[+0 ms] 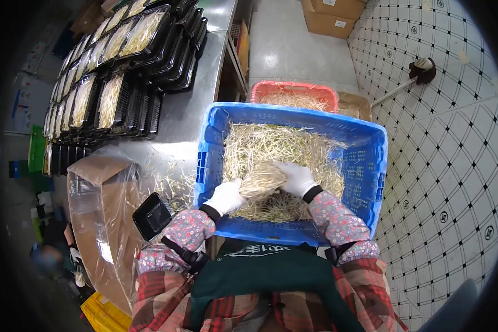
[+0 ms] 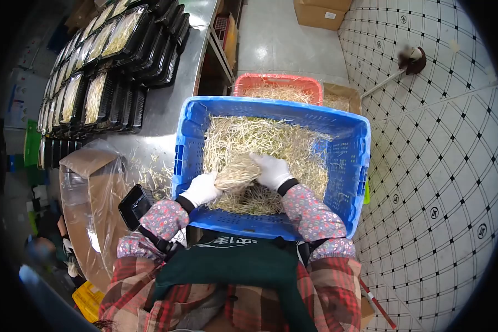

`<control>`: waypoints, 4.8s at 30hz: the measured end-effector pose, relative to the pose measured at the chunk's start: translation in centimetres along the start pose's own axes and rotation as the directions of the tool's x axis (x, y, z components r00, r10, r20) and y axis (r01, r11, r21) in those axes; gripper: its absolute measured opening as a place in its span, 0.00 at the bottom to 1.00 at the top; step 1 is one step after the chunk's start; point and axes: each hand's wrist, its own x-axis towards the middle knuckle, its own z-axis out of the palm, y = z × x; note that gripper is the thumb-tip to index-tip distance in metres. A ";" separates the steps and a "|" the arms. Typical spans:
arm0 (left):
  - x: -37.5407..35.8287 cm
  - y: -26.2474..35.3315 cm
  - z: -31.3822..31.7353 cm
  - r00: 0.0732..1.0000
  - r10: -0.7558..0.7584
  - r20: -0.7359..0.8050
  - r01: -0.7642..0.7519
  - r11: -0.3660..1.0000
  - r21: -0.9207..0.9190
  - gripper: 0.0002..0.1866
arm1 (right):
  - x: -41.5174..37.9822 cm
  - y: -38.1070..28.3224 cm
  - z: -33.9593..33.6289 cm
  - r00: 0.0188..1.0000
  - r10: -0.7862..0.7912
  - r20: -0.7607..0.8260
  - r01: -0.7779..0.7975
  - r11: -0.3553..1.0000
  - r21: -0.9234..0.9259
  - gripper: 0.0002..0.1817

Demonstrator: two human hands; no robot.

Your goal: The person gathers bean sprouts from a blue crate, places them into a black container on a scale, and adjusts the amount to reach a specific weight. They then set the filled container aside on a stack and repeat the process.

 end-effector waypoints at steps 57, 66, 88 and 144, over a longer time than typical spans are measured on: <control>-11.1 -5.7 -3.2 0.806 -0.262 -0.531 -0.326 0.552 -0.767 0.21 | -2.1 -7.2 2.1 0.993 -0.026 0.112 0.054 0.966 -0.252 0.69; -17.6 -15.5 -2.1 0.410 -0.537 -0.737 -0.363 0.645 -0.673 0.20 | 0.3 -6.5 5.3 0.994 0.092 0.062 -0.078 0.977 -0.196 0.63; -21.9 -26.7 9.7 0.172 -0.977 -0.127 -0.424 0.043 -0.904 0.18 | 1.6 -4.0 -0.1 1.000 0.008 0.027 -0.007 0.999 -0.039 0.55; -46.1 -17.8 16.1 -0.048 -0.651 -0.757 0.600 0.587 -0.543 0.23 | -1.5 -53.9 18.0 0.017 -0.853 0.522 0.981 0.116 0.158 0.15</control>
